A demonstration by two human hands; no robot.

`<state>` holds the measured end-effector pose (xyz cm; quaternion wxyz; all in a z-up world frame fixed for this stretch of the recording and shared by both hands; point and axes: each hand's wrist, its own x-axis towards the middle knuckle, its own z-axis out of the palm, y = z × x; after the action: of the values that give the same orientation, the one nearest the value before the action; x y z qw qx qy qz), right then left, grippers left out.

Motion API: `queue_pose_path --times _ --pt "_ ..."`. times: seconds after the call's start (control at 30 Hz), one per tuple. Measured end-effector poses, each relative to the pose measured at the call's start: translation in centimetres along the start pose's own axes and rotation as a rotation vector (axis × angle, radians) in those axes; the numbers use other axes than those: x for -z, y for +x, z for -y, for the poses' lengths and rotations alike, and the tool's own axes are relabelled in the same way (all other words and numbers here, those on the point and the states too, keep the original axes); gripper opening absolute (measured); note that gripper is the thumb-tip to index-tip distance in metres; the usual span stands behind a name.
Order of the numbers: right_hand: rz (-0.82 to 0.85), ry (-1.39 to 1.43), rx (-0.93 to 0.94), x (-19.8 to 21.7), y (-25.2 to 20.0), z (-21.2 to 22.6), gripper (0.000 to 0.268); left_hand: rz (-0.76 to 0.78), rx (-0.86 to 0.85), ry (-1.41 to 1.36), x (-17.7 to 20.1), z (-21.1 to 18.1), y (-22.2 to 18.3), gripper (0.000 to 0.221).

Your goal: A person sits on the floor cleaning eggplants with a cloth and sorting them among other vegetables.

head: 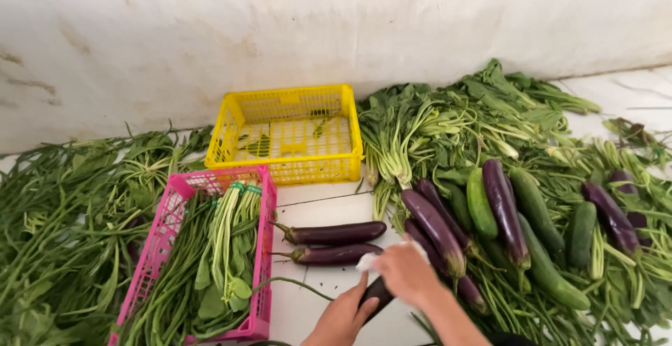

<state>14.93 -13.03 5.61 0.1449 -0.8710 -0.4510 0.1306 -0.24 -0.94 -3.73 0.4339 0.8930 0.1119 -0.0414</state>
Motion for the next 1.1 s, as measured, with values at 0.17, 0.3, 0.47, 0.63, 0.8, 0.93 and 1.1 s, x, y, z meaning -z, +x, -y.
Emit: queue_pose_path --times 0.17,0.3,0.47,0.63,0.8,0.93,1.1 --pt "0.268 0.14 -0.478 -0.2 0.5 -5.2 0.048 0.076 -0.071 0.081 -0.8 1.4 0.2 0.072" --pt "0.193 0.119 -0.328 -2.0 -0.2 -4.5 0.034 0.091 -0.077 0.142 -2.0 3.4 1.0 0.08" --pt "0.092 0.014 0.082 -4.6 -0.6 -1.0 0.031 0.029 -0.082 0.143 -2.4 5.0 1.8 0.089" --pt "-0.079 0.161 0.308 -5.4 -0.5 -0.9 0.033 -0.03 -0.078 0.12 -2.0 5.6 2.0 0.096" --pt "0.134 0.078 -0.237 -2.9 1.0 -4.7 0.043 0.07 -0.069 0.085 -1.7 4.5 1.6 0.085" --pt "0.144 0.363 -0.515 -2.7 0.9 -6.9 0.049 0.08 -0.086 0.004 -0.5 3.4 1.3 0.077" --pt "-0.318 0.162 -0.051 -4.6 0.0 -4.0 0.023 -0.01 -0.104 -0.051 -0.2 3.5 1.1 0.058"
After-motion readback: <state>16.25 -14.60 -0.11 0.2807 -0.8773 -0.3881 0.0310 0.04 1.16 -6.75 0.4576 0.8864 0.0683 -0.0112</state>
